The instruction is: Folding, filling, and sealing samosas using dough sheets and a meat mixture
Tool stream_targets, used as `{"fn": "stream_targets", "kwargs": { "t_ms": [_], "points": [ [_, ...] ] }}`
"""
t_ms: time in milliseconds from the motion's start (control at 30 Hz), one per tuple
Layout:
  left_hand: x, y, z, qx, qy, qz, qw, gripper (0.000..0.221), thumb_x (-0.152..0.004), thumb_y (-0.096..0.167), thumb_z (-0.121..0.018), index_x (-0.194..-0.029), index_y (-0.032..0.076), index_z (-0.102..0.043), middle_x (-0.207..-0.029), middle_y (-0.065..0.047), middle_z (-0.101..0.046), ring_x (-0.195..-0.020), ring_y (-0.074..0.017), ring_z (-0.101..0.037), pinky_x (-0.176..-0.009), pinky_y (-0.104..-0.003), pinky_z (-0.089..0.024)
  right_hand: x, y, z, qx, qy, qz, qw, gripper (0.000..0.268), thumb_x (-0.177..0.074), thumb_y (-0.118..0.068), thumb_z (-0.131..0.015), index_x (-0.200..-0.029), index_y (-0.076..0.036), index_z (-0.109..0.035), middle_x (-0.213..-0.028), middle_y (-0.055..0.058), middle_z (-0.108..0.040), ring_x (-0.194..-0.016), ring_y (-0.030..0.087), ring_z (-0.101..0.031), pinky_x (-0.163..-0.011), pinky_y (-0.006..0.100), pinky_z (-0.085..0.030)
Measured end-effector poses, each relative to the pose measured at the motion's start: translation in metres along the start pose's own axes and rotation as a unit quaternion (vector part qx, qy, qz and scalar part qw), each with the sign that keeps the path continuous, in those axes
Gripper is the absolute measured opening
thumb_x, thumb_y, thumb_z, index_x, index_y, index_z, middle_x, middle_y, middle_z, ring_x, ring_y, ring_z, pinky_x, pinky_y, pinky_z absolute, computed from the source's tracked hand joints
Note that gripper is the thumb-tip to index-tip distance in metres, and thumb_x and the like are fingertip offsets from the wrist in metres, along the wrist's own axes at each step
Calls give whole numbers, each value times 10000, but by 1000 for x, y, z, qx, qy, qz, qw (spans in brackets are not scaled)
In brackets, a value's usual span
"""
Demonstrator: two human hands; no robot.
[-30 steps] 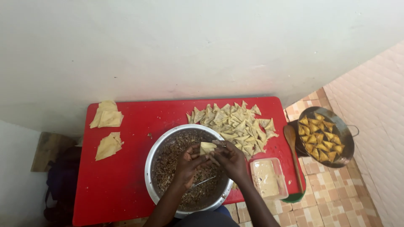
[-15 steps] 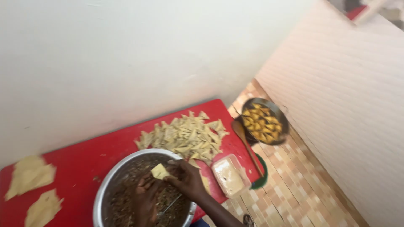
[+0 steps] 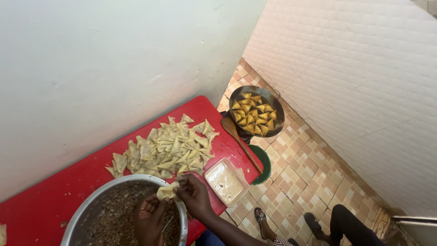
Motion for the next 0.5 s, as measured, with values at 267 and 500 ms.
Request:
{"fn": "stream_targets", "kwargs": {
  "t_ms": [267, 500],
  "points": [
    [-27, -53, -7, 12, 15, -27, 999, 297, -918, -106, -833, -1190, -7, -764, -1049, -192, -828, -928, -262, -769, -847, -387, -623, -28, 12, 26, -27, -36, 62, 997, 297, -959, -63, -880, -1234, -99, -774, -1025, 63, -765, -805, 164, -766, -716, 298, -644],
    [-21, -17, -26, 43, -26, -27, 998, 210, -935, 48, -884, -1086, 10, -744, -1032, -194, -838, -936, -282, -800, -800, -438, -686, -26, -29, 20, -9, -71, 33, 997, 208, -997, -112, -850, -1166, -84, -732, -1012, 41, -773, -929, 150, -748, -774, 298, -606]
  ]
}}
Point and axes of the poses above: each hand's wrist, its own x-axis away from the middle knuckle, its own z-axis out of the back of the hand, y = z × x, the point moved 3 cm from there along -x, towards the middle knuckle
